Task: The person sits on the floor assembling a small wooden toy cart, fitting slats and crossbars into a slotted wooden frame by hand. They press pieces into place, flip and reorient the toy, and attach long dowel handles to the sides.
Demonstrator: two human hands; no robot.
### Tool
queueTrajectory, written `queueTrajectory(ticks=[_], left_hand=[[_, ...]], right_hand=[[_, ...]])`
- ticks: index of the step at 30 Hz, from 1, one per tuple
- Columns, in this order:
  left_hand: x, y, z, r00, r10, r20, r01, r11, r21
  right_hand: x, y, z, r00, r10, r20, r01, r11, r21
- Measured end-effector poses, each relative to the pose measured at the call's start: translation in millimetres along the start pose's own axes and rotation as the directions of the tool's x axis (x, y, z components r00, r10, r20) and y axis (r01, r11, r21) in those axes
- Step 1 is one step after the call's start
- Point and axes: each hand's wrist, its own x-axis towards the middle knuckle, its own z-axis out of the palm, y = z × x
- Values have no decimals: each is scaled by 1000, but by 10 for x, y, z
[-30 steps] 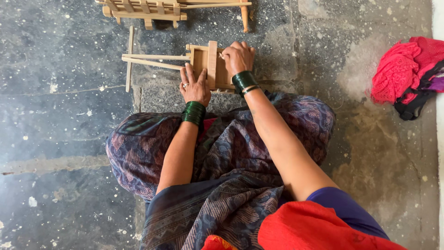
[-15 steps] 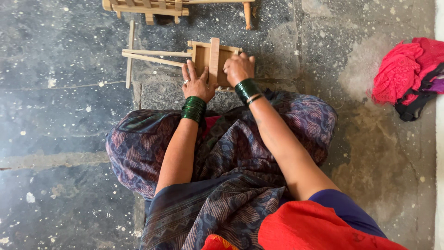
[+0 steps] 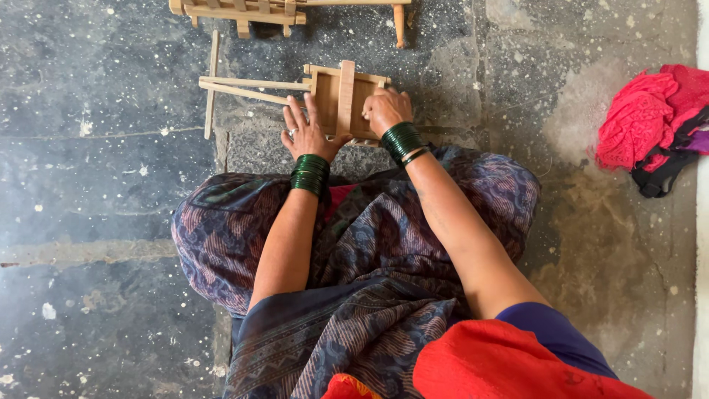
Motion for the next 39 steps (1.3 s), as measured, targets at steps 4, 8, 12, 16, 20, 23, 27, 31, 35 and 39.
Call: queueTrajectory(ticks=[4,8,12,16,20,23,27,31,35,39], left_hand=[[35,-35,34,999,35,-24,-37,993,-115],[71,-63,105,993,81,-90,-93,985,-147],[83,-59,98,995,89,-55,-96,982,-161],[72,-28,25,995,93,39,-86,983,-161],[56,-38,31,993,114,20,-109,980,-164],[85,-83,84,993,118,30,-112,983,-146],[130,-113,138,983,169,-69,-176,977,-117],[105,-86,140,996,86,27,-80,982,-168],[86,-43,140,998,66,-23,-70,978,-197],[80,-51,124,991,72,-109,-98,960,-262]], right_hand=[[-3,-33,-66,994,-34,-101,61,961,268],[-243,-241,-53,975,-160,-153,203,923,327],[-291,-416,-21,969,-191,-155,229,933,278],[-32,-439,-122,960,-157,-231,229,917,327],[390,-451,-349,947,-123,-295,203,945,258],[625,-491,-496,899,-225,-376,303,939,162],[709,-566,-523,873,-366,-322,399,916,41],[658,-606,-516,909,-408,-87,388,903,-185],[530,-623,-473,947,-298,119,317,927,-201],[335,-615,-287,924,-299,240,330,938,-102]])
